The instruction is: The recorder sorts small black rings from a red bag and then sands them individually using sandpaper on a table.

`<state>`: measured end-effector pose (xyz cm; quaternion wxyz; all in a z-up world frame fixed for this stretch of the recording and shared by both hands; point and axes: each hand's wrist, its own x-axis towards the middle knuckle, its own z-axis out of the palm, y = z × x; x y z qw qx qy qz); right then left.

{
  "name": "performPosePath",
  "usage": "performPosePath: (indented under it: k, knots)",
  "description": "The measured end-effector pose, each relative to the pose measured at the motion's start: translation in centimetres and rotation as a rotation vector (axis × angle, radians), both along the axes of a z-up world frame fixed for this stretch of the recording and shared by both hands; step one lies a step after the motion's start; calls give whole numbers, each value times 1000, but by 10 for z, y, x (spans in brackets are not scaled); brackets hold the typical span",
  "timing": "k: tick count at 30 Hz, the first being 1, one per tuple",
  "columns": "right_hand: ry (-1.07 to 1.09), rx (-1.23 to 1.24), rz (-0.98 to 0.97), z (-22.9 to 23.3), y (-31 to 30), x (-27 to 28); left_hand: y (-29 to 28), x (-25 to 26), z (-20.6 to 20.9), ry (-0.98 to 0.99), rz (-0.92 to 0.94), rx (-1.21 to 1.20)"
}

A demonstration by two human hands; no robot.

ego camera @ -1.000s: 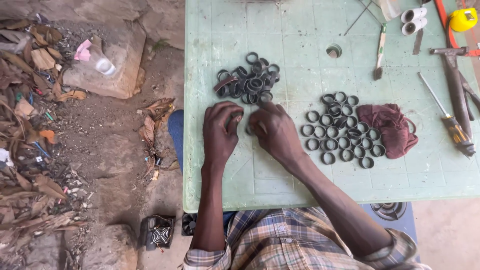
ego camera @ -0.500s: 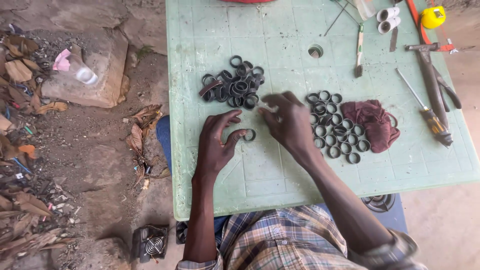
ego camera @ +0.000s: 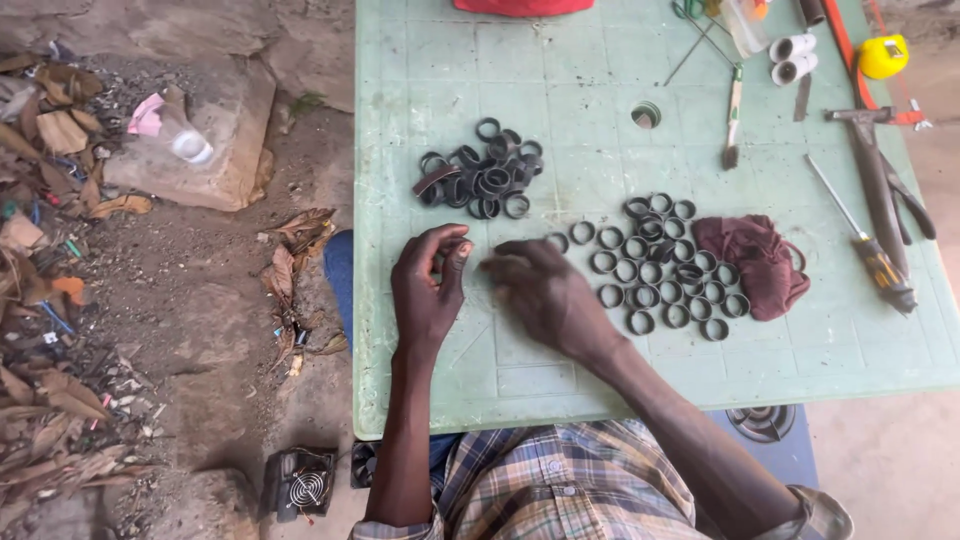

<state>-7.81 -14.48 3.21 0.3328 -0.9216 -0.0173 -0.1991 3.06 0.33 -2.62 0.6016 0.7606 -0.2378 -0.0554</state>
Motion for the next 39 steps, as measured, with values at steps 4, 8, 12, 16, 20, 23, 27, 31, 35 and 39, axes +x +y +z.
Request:
performPosePath:
  k: [4,8,12,16,20,23,27,31,35,39]
  knots:
    - [-2,-81,23,-29,-1,-28,2,-1,-2,-57,1,-2]
    - [-61,-195,3,-37,-46,-53,3,-2,3,-76,36,54]
    - [-33,-175,-42,10,-46,-35,-10,7,7,-330,37,114]
    - [65,32,-258,16,-42,17,-39,20,19,-525,-11,142]
    - [10,42,-261,-12,-46,54,-55,42,5,-563,-99,247]
    - [79,60,-259,-18,-51,46,-53,52,-27,-494,-73,147]
    - [131,27,-132,3,-52,29,-52,45,-10,-432,-76,111]
    - [171,53,-81,-5,-42,31,-53,47,-4,-449,-125,86]
    - [53,-110,42,-31,-16,4,-51,46,-6,-484,-96,128]
    - [-11,-122,88,-15,-19,-41,-51,43,-7,-429,-93,134]
